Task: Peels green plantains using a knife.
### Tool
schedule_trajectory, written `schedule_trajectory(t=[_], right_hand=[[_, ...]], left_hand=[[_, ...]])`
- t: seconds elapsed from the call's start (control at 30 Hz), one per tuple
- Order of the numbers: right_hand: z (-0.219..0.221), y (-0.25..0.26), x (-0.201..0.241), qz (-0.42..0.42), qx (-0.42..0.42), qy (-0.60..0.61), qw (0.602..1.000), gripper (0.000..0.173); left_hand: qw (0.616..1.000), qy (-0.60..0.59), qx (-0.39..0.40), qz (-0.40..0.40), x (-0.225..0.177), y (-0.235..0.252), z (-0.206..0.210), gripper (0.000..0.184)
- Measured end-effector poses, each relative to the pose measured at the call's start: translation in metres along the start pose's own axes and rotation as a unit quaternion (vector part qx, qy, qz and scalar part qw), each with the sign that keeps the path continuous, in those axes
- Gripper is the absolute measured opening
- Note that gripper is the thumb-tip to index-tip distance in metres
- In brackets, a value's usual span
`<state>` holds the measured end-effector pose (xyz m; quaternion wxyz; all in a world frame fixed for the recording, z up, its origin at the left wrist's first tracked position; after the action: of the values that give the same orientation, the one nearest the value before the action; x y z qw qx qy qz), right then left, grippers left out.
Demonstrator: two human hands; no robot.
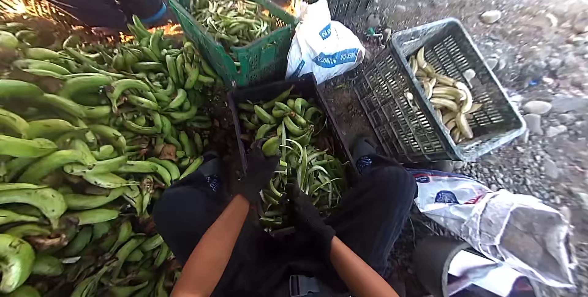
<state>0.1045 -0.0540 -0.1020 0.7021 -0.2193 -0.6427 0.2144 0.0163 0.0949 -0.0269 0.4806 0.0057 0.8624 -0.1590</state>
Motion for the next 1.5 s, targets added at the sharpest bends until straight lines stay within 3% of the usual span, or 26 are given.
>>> schedule_trajectory(t=[0.1, 0.17, 0.27, 0.4, 0.47, 0.53, 0.6, 0.7, 0.77, 0.83, 0.93, 0.97, 1.03, 1.13, 1.2, 1.3, 1.4, 1.5], right_hand=[[-0.008, -0.002, 0.012, 0.047, 0.022, 0.141, 0.989, 0.062], [-0.013, -0.004, 0.031, 0.048, 0.064, 0.15, 0.985, 0.063], [-0.033, -0.001, 0.072, 0.018, 0.083, 0.187, 0.979, 0.061], [-0.069, 0.009, 0.11, -0.097, 0.007, 0.261, 0.96, 0.065], [-0.055, 0.009, 0.09, -0.094, 0.016, 0.116, 0.989, 0.063], [-0.017, -0.004, 0.038, -0.012, 0.127, -0.079, 0.989, 0.067], [0.005, -0.021, -0.01, 0.087, 0.195, -0.102, 0.972, 0.066], [-0.012, -0.024, -0.014, 0.109, 0.121, -0.03, 0.986, 0.07], [-0.034, -0.016, 0.016, 0.018, 0.052, -0.045, 0.997, 0.065], [-0.056, -0.009, 0.052, -0.113, -0.01, -0.045, 0.993, 0.057], [-0.065, -0.002, 0.088, -0.233, -0.027, -0.119, 0.965, 0.065], [-0.064, 0.002, 0.093, -0.232, -0.035, -0.187, 0.954, 0.067], [-0.058, 0.009, 0.097, -0.19, -0.043, -0.311, 0.93, 0.069], [-0.048, 0.002, 0.102, -0.179, -0.074, -0.391, 0.9, 0.078], [-0.047, -0.011, 0.113, -0.236, -0.13, -0.4, 0.876, 0.068], [-0.048, -0.015, 0.121, -0.262, -0.157, -0.374, 0.876, 0.055], [-0.044, 0.0, 0.118, -0.212, -0.118, -0.348, 0.906, 0.05], [-0.045, 0.014, 0.125, -0.176, -0.139, -0.349, 0.91, 0.047]], left_hand=[[0.991, -0.127, -0.009, 0.029, -0.009, 0.003, -0.008, 0.049], [0.98, -0.182, 0.003, 0.08, -0.014, 0.004, -0.011, 0.046], [0.97, -0.202, 0.026, 0.134, -0.017, 0.009, -0.014, 0.047], [0.958, -0.199, 0.033, 0.203, -0.021, 0.01, -0.016, 0.047], [0.955, -0.179, 0.025, 0.236, -0.026, 0.008, -0.015, 0.045], [0.961, -0.171, 0.001, 0.218, -0.026, 0.005, -0.018, 0.045], [0.967, -0.186, -0.027, 0.173, -0.026, 0.005, -0.026, 0.048], [0.95, -0.249, 0.004, 0.187, -0.031, 0.009, -0.028, 0.054], [0.926, -0.31, 0.07, 0.205, -0.033, 0.009, -0.021, 0.064], [0.917, -0.337, 0.092, 0.193, -0.035, 0.006, -0.016, 0.06], [0.918, -0.329, 0.104, 0.196, -0.034, 0.005, -0.009, 0.073], [0.917, -0.334, 0.099, 0.193, -0.033, 0.005, -0.007, 0.08], [0.91, -0.363, 0.092, 0.179, -0.033, 0.005, -0.007, 0.073], [0.901, -0.389, 0.068, 0.178, -0.033, 0.006, -0.018, 0.07], [0.908, -0.375, 0.037, 0.183, -0.036, 0.004, -0.029, 0.068], [0.906, -0.375, 0.034, 0.194, -0.037, 0.003, -0.033, 0.067], [0.894, -0.393, 0.07, 0.202, -0.037, 0.003, -0.027, 0.063], [0.905, -0.386, 0.079, 0.163, -0.03, 0.005, -0.02, 0.062]])
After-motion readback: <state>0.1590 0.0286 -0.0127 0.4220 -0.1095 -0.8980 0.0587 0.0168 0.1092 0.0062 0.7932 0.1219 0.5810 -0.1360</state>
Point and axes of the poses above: each hand's wrist, its own y-axis towards the middle knuckle, its own z-axis out of the palm, x = y × z, the point moved 10 cm from there along y, towards the middle knuckle
